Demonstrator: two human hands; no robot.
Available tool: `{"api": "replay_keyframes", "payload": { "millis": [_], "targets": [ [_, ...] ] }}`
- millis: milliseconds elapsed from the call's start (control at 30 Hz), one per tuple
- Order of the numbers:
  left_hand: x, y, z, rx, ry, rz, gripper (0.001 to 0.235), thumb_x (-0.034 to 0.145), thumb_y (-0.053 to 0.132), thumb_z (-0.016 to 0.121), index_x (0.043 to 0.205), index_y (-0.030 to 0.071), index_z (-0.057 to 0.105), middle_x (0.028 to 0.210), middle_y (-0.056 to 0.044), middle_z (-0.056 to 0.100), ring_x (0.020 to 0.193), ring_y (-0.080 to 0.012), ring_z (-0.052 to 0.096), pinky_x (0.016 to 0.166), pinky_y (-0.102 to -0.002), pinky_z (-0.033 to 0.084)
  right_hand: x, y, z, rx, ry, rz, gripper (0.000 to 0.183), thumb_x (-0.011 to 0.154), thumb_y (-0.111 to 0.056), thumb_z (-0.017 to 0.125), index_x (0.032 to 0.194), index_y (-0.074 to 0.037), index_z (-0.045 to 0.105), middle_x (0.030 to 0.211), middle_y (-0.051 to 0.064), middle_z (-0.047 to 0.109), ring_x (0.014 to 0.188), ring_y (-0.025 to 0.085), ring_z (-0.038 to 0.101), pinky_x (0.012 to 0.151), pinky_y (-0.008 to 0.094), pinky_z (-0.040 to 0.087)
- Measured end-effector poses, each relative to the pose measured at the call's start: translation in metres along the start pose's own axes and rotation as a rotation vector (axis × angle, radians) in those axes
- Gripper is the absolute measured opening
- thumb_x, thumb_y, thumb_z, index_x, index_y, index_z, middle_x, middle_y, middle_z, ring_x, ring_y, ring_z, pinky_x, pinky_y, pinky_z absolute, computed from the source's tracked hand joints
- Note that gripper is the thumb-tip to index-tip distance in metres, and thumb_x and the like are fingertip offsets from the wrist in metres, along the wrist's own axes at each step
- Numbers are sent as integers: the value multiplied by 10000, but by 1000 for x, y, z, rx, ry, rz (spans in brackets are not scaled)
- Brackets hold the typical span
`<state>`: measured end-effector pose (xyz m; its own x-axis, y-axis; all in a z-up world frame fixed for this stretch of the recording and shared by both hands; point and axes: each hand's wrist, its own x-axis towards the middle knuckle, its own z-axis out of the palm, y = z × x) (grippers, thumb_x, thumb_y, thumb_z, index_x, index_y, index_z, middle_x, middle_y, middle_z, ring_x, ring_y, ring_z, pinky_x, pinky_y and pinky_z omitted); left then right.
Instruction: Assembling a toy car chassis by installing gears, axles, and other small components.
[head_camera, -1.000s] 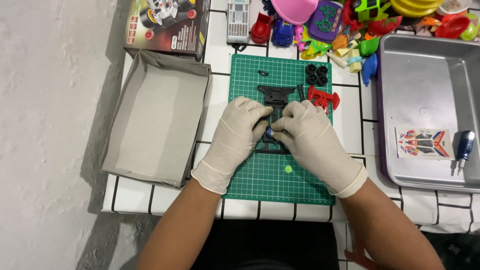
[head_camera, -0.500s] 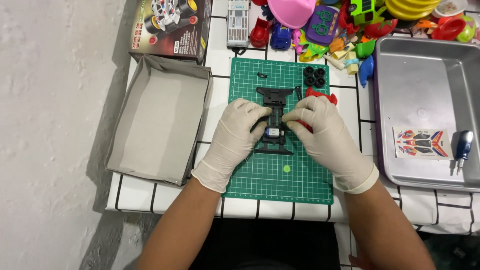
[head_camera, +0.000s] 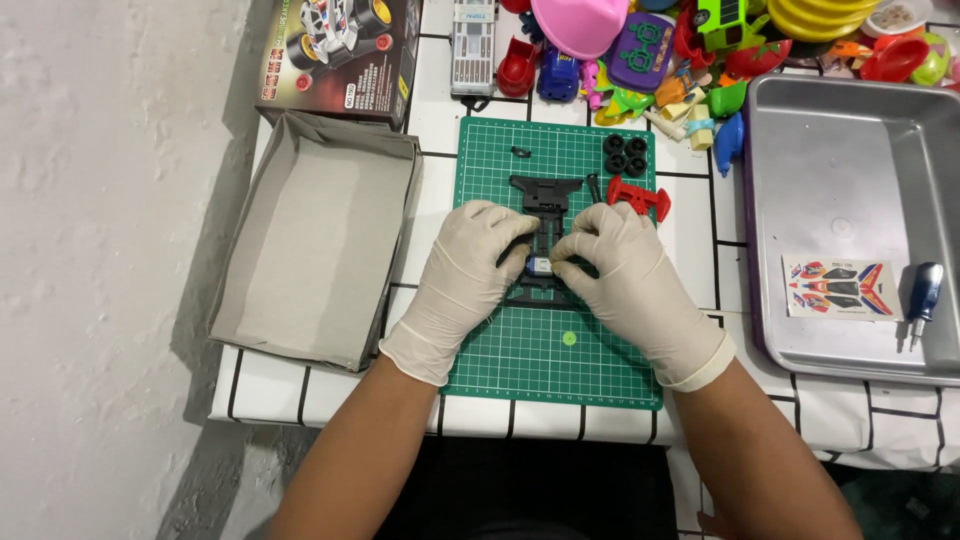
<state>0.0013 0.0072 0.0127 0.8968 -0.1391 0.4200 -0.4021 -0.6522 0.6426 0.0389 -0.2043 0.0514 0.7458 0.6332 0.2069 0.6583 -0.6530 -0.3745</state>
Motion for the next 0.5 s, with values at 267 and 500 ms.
{"api": "replay_keyframes", "payload": {
  "millis": [267, 500],
  "targets": [
    [3, 6, -3, 73, 223, 136, 181, 947, 103, 661, 1110, 136, 731, 872, -30, 676, 930, -255, 664, 920, -394, 543, 4, 7, -10, 352, 395, 78, 123, 906, -5, 764, 974, -107, 768, 966, 77, 696, 1002, 279, 660, 935, 410, 504],
    [3, 34, -27, -105, 683, 172, 116, 994, 67, 609, 996, 77, 724, 918, -48, 663, 940, -237, 650, 915, -377, 528, -1, 1, -21, 448, 655, 44, 133, 977, 74, 688, 1017, -47, 723, 913, 95, 631, 910, 268, 637, 912, 390, 500]
  ]
}}
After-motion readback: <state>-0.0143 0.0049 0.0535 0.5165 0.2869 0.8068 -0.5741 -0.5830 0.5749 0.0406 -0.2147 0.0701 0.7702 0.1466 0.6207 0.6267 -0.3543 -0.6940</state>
